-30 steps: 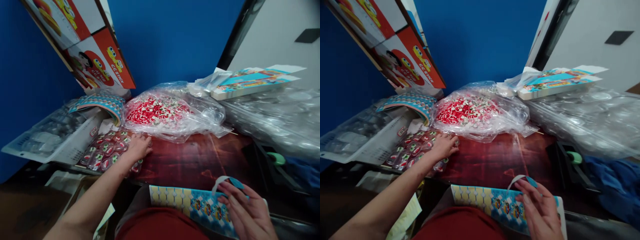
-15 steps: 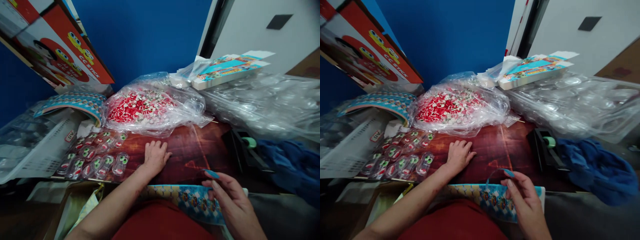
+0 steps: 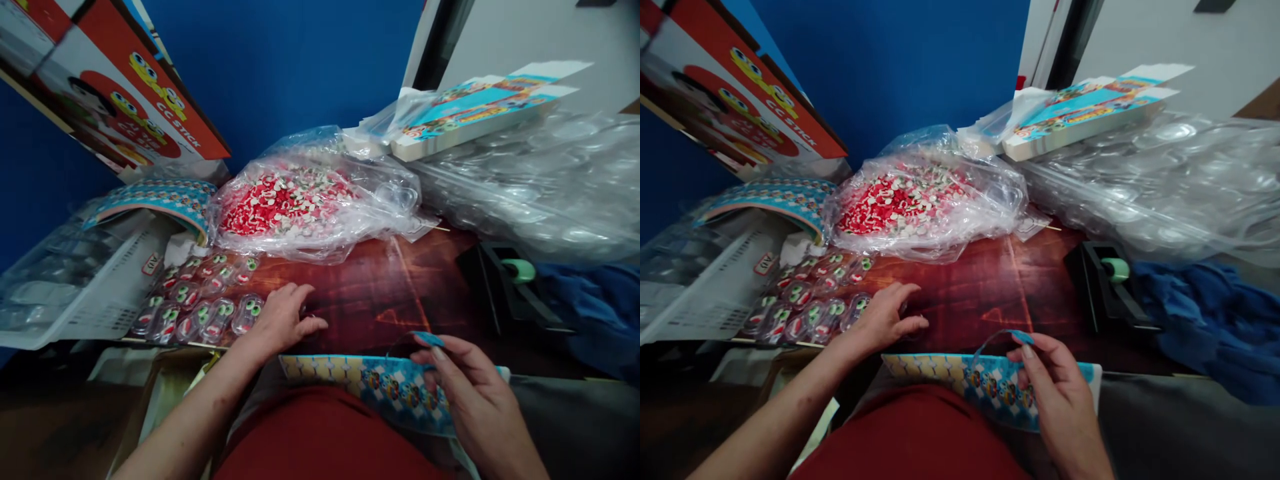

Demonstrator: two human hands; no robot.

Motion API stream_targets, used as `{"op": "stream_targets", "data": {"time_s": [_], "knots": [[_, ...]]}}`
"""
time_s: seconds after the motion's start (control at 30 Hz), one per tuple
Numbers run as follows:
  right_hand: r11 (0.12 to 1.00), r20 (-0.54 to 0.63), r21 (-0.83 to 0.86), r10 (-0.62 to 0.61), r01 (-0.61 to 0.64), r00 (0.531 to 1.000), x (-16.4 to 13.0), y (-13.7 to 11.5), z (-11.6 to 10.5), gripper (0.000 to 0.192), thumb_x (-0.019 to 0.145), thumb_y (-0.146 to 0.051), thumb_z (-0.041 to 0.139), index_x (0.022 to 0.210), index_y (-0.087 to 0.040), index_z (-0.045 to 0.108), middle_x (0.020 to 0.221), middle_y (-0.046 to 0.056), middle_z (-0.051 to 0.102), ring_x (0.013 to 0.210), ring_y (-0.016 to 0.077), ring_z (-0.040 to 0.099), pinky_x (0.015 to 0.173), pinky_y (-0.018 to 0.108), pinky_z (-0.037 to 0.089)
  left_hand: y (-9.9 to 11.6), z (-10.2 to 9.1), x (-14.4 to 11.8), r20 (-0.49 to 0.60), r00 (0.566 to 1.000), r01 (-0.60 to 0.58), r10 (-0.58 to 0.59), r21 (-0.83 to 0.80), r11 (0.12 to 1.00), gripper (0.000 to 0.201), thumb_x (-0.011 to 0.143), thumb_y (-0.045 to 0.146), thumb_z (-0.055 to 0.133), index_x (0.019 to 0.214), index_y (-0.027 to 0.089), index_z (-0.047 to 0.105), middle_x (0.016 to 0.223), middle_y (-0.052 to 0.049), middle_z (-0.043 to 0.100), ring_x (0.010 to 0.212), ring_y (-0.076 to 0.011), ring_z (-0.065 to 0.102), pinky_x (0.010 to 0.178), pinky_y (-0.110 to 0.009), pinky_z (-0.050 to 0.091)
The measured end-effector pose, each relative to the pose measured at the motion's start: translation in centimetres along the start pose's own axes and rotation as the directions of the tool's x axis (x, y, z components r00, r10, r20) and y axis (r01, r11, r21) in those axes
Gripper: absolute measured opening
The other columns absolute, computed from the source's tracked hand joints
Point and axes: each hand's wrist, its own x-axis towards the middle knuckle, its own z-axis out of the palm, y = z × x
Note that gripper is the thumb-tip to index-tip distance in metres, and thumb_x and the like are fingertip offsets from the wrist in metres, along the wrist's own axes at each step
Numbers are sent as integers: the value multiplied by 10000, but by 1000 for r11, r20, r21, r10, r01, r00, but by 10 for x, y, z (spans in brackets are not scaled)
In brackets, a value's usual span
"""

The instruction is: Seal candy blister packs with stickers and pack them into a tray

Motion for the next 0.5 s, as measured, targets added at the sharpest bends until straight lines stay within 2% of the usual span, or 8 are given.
{"op": "stream_targets", "data": {"time_s": [0.07,0.13,0.23,0.37,0.43,0.5], "knots": [[1000,6,4,-13,13,1000,0,0,-1,343,734,-443,609,974,-207,540,771,45,635,562,120,528,523,252,431,-2,0,-4,85,979,-195,187,97,976,667,690,642,512,1180,189,505,1017,-112,552,929,-261,500,811,-396,394],[1000,1,2,-21,21,1000,-1,-1,0,344,727,-452,613,956,-204,545,752,43,633,556,122,525,522,252,430,-4,2,-5,159,951,-287,264,147,946,734,679,674,486,1227,186,475,1053,-130,541,942,-276,481,812,-419,389],[1000,-9,-1,-6,6,1000,-1,-4,2,360,716,-471,615,949,-207,546,751,42,636,527,119,510,484,245,414,0,10,-3,186,953,-269,239,155,951,810,697,688,437,1310,163,379,1182,-162,484,1019,-298,448,851,-440,375],[1000,-6,-2,-18,18,1000,-1,-4,2,344,728,-469,605,946,-209,549,757,38,642,535,119,512,509,249,422,7,21,0,148,978,-167,146,142,976,873,690,717,406,1369,184,273,1365,-189,322,1139,-354,376,888,-506,342],[1000,-3,-9,-16,16,1000,-1,-2,0,337,730,-462,605,945,-208,549,757,39,643,544,126,517,508,251,420,5,19,-2,149,981,-145,126,125,982,907,662,731,432,1372,192,266,1396,-191,282,1173,-370,346,901,-526,325],[1000,-6,-12,-9,9,1000,-2,-1,-1,341,730,-461,602,949,-206,548,754,42,642,544,131,516,496,253,415,-2,10,-4,168,978,-146,127,101,984,877,657,698,491,1350,191,310,1381,-178,323,1190,-347,346,929,-502,314]]}}
